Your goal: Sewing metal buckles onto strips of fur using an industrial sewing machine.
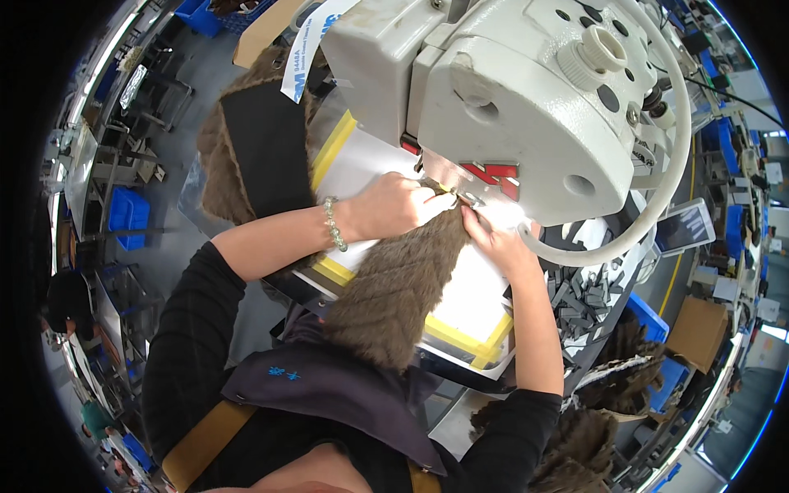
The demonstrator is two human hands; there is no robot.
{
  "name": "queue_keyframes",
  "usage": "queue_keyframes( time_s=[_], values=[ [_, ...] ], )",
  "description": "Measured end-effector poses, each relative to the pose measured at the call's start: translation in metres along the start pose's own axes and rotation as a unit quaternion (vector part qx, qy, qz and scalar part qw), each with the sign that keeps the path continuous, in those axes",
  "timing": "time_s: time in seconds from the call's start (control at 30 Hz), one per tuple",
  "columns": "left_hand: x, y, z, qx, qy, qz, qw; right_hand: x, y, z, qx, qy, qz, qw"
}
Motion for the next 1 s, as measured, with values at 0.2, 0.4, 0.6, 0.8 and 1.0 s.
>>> queue_keyframes(
  time_s=[0.2, 0.4, 0.6, 0.8, 1.0],
  values=[
    [0.001, 0.0, -0.002, 0.02, 0.021, 0.005, 1.0, 0.0, 0.002, -0.001, 0.003, -0.028, 0.009, 1.0],
    [-0.002, -0.001, -0.003, 0.014, 0.025, -0.019, 0.999, 0.0, 0.004, -0.003, 0.052, -0.032, -0.005, 0.998],
    [-0.004, -0.001, -0.005, 0.023, 0.025, -0.026, 0.999, 0.0, 0.001, -0.007, 0.06, -0.006, 0.0, 0.998],
    [-0.001, -0.001, -0.002, 0.022, 0.029, -0.026, 0.999, 0.0, -0.001, -0.007, 0.047, -0.049, -0.004, 0.998],
    [0.001, -0.002, -0.002, 0.014, 0.034, -0.011, 0.999, 0.0, 0.001, -0.006, 0.038, -0.04, -0.012, 0.998]
  ],
)
Point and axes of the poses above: each hand's wrist, its own y-axis away from the middle knuckle, its own x-axis out of the back of the hand, z = x × y, the point moved 8 cm from there along -y, towards the middle knuckle, and after that the axes turned 9 degrees about -y, right-handed, at the moved point
